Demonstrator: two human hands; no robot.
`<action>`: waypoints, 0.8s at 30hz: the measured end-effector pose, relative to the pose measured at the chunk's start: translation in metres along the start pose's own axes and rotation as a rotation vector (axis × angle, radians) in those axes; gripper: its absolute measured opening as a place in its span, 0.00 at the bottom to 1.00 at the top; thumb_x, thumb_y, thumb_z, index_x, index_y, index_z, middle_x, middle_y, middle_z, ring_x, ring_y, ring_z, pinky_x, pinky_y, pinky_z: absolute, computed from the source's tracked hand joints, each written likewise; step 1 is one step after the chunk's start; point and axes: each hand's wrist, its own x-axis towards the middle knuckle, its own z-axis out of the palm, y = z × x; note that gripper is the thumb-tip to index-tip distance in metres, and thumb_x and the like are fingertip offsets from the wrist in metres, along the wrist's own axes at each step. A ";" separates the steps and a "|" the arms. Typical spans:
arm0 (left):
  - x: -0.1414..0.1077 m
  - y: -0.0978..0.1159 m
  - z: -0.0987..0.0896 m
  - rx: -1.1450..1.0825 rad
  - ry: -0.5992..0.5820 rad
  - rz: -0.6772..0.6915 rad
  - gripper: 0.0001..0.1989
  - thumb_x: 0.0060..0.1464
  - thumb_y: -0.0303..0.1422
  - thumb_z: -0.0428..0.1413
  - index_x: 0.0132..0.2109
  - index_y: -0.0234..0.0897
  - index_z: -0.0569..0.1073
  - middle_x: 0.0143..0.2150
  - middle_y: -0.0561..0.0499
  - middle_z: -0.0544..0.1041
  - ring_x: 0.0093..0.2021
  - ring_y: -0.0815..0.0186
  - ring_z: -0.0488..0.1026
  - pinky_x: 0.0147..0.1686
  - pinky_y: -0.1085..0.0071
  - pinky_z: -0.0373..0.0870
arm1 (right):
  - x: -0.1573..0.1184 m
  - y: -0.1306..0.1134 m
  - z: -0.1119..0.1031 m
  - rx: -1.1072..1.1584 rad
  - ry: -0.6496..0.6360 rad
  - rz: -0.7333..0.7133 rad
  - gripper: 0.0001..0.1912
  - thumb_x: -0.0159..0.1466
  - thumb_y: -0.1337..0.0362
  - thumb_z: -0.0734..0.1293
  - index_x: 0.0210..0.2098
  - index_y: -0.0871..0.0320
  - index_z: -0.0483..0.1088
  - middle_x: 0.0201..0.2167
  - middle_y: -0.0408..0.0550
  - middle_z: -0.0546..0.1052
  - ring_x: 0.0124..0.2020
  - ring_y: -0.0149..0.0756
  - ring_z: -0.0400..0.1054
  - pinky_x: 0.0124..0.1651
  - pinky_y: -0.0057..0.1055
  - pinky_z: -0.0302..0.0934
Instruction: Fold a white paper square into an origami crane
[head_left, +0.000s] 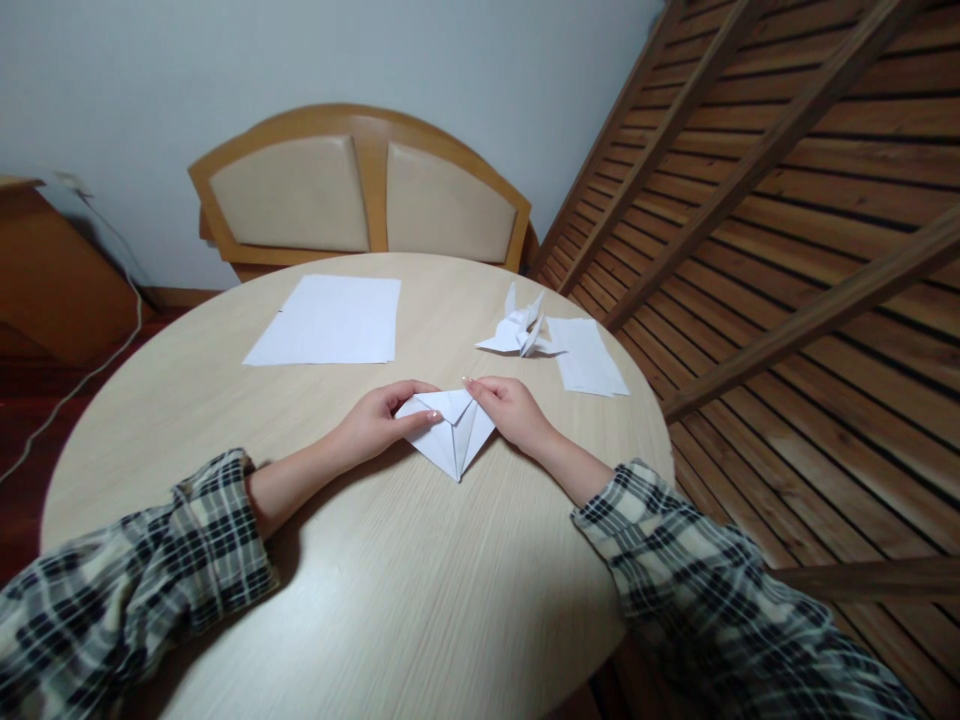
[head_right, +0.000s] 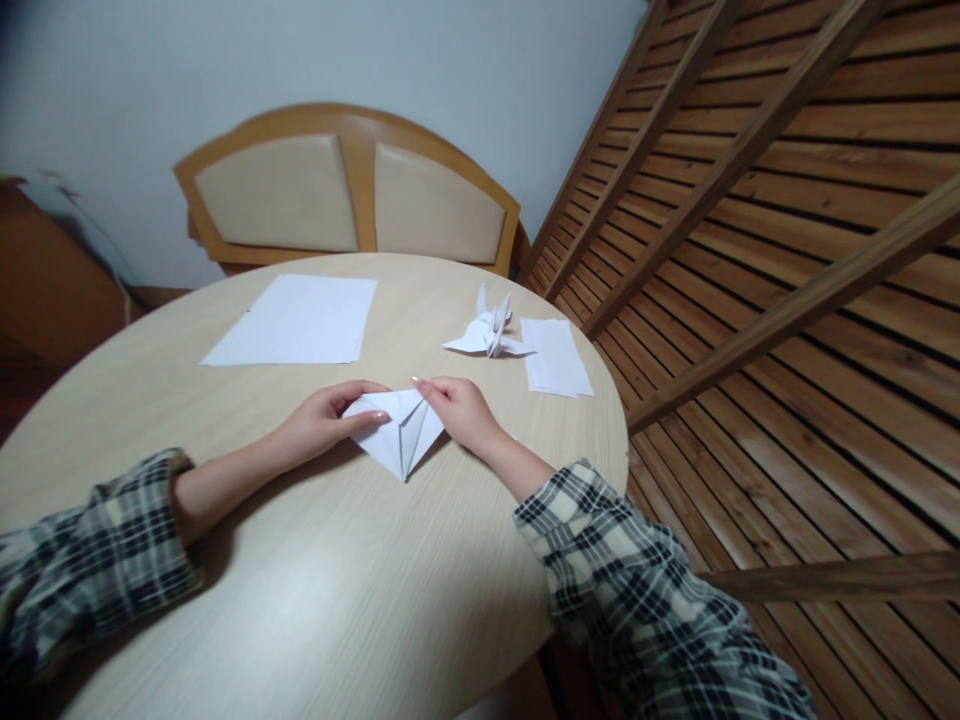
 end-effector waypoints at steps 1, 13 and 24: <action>0.000 -0.001 0.000 0.017 -0.005 0.011 0.22 0.52 0.43 0.62 0.49 0.32 0.78 0.44 0.43 0.81 0.40 0.62 0.75 0.41 0.68 0.71 | 0.000 0.000 0.000 0.015 -0.002 0.012 0.30 0.62 0.36 0.62 0.21 0.55 0.60 0.21 0.40 0.60 0.24 0.30 0.53 0.27 0.30 0.46; -0.002 -0.002 -0.002 0.221 0.087 0.050 0.23 0.60 0.48 0.51 0.31 0.33 0.78 0.23 0.52 0.71 0.24 0.69 0.63 0.23 0.74 0.57 | -0.007 -0.006 0.003 0.222 -0.229 0.093 0.35 0.59 0.28 0.61 0.26 0.57 0.65 0.21 0.40 0.63 0.23 0.29 0.55 0.25 0.29 0.48; 0.000 0.001 0.002 0.182 0.137 0.021 0.22 0.58 0.47 0.51 0.23 0.37 0.65 0.20 0.56 0.58 0.21 0.71 0.54 0.20 0.74 0.50 | -0.006 -0.011 0.002 0.028 -0.183 -0.085 0.28 0.65 0.38 0.61 0.24 0.55 0.60 0.23 0.39 0.60 0.26 0.30 0.54 0.30 0.30 0.50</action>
